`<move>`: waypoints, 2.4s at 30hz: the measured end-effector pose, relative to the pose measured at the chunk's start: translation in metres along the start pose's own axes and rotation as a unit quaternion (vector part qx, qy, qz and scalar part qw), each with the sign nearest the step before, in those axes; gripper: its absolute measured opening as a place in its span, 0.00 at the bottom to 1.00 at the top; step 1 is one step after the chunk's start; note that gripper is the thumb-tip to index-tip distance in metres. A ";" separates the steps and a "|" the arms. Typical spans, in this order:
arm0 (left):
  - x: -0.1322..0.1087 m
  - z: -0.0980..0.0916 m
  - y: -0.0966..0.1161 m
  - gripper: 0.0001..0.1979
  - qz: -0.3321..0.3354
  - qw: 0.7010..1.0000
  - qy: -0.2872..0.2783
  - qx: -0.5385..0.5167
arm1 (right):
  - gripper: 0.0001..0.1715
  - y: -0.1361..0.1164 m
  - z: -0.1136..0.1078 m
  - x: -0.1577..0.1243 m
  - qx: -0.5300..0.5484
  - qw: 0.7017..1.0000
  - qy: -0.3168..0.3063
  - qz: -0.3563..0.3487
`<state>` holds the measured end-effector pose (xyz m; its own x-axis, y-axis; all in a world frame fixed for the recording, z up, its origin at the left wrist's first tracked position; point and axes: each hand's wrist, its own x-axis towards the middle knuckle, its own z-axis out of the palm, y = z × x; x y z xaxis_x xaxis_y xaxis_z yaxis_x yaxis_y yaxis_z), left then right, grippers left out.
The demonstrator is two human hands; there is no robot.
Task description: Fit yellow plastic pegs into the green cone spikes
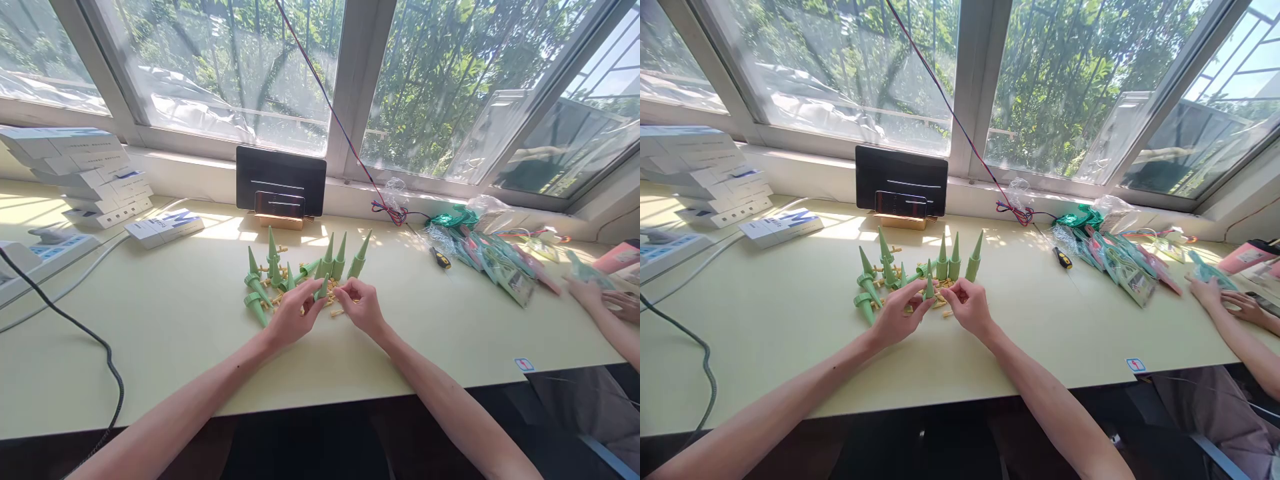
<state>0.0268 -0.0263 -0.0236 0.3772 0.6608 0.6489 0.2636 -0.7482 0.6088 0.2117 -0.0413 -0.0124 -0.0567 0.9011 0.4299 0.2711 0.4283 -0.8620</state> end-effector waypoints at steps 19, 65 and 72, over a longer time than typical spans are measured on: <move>0.001 -0.002 0.005 0.12 0.012 0.999 -0.005 0.035 | 0.27 0.001 0.003 0.001 -0.044 0.999 0.007 -0.024; 0.004 -0.006 0.007 0.16 -0.139 0.981 0.002 -0.132 | 0.22 -0.001 0.002 0.000 -0.031 0.997 -0.056 -0.049; 0.001 -0.007 0.003 0.17 -0.117 0.989 -0.008 -0.090 | 0.31 0.005 0.004 0.000 -0.069 0.994 -0.055 -0.068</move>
<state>0.0222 -0.0271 -0.0180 0.3382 0.8130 0.4739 0.1832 -0.5508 0.8143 0.2094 -0.0390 -0.0181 -0.2038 0.8406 0.5019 0.3819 0.5403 -0.7499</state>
